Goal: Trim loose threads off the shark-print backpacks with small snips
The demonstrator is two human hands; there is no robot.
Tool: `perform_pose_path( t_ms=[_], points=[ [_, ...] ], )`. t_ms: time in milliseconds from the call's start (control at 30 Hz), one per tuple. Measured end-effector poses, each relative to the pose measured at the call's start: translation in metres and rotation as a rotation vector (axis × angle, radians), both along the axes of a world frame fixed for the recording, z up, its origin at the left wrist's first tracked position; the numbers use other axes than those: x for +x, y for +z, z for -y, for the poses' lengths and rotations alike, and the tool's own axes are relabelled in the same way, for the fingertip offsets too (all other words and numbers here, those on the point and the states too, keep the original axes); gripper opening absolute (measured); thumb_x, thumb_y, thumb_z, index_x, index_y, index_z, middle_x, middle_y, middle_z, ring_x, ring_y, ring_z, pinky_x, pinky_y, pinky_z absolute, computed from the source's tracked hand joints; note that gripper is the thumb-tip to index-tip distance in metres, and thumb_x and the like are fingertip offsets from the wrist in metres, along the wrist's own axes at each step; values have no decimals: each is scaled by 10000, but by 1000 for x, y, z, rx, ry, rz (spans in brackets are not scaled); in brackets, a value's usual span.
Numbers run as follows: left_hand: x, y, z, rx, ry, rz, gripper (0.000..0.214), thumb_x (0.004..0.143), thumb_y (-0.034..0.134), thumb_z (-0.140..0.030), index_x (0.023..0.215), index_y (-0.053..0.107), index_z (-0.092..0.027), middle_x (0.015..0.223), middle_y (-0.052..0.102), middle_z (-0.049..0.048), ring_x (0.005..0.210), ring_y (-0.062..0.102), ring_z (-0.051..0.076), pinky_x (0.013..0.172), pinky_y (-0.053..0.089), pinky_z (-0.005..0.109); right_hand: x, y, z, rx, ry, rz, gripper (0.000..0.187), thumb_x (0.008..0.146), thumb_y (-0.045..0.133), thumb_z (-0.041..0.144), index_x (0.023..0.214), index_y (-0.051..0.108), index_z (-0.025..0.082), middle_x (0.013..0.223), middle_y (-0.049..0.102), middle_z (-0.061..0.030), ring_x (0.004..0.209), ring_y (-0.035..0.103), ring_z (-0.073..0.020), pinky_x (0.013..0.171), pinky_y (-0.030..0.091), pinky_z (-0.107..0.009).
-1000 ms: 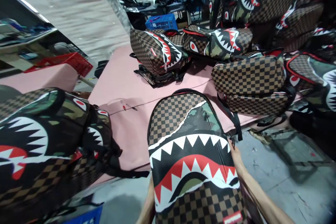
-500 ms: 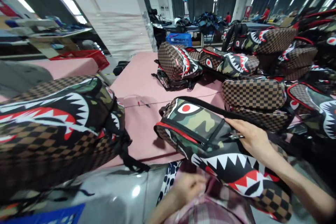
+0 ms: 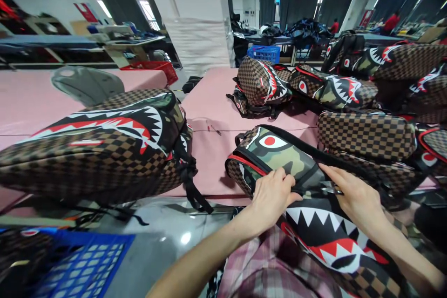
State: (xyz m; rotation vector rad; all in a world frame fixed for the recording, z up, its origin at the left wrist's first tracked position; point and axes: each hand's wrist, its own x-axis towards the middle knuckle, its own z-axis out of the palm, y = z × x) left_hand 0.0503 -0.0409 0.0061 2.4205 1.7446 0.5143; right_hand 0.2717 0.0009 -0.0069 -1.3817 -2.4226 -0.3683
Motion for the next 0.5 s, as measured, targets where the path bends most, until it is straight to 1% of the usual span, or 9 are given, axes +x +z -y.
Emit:
perform_pose_path(
  t_ms=[67, 133, 200, 267, 333, 400, 433, 467, 500],
  points=[
    [-2, -3, -1, 96, -71, -56, 207, 872, 517, -378, 851, 566, -178, 792, 534, 15, 728, 540, 148, 563, 387, 255, -1, -2, 1, 15, 17, 0, 626, 706, 370, 55, 1281, 499, 265, 1202, 604, -11, 985, 616, -205, 781, 528, -324],
    [-5, -8, -1, 273, -119, -72, 222, 908, 456, -288, 751, 549, -162, 700, 522, 10, 654, 514, 135, 541, 351, 258, -1, -2, 2, 28, 15, -6, 613, 713, 369, 53, 1279, 500, 249, 1201, 604, -17, 1002, 610, -211, 773, 532, -328],
    [-12, -10, -2, 452, -87, -30, 256, 906, 435, -233, 677, 526, -161, 632, 503, 3, 596, 475, 123, 539, 326, 262, 1, -1, 1, 21, 8, -12, 612, 712, 371, 51, 1276, 505, 248, 1199, 606, -18, 1001, 612, -214, 770, 537, -332],
    [-27, -6, -8, 561, 29, 63, 278, 891, 438, -226, 628, 505, -164, 585, 476, -7, 560, 436, 111, 541, 310, 258, 6, 1, -1, 0, 5, -29, 630, 704, 370, 46, 1279, 500, 267, 1198, 607, -10, 988, 619, -209, 783, 536, -333],
    [-50, 1, -23, 564, 212, 220, 295, 866, 463, -256, 585, 473, -166, 544, 428, -26, 525, 391, 96, 533, 292, 242, 16, 1, -4, -20, 27, -68, 657, 697, 364, 37, 1297, 475, 282, 1195, 607, -8, 996, 619, -199, 822, 526, -330],
    [-75, 4, -46, 479, 414, 430, 315, 821, 514, -287, 543, 432, -165, 508, 368, -50, 499, 347, 79, 523, 274, 223, 29, -3, -5, -21, 60, -113, 674, 707, 362, 33, 1326, 431, 292, 1200, 599, -14, 1021, 611, -190, 845, 518, -321],
    [-86, 2, -59, 405, 515, 569, 323, 792, 549, -293, 526, 419, -162, 496, 345, -59, 497, 331, 72, 523, 268, 213, 36, -6, -5, -15, 74, -132, 685, 712, 363, 30, 1342, 405, 296, 1210, 592, -18, 1040, 602, -187, 854, 514, -318],
    [-96, -4, -74, 321, 611, 722, 329, 764, 580, -288, 512, 413, -156, 490, 333, -65, 500, 323, 66, 524, 266, 203, 44, -11, -4, -7, 81, -145, 702, 712, 363, 23, 1357, 381, 303, 1220, 583, -20, 1055, 595, -185, 861, 511, -317],
    [-104, -13, -88, 231, 695, 869, 329, 746, 600, -274, 504, 415, -150, 487, 328, -68, 504, 317, 62, 524, 265, 195, 51, -17, -4, 3, 85, -152, 724, 708, 361, 14, 1369, 359, 309, 1228, 577, -22, 1066, 589, -183, 867, 509, -317]
  ],
)
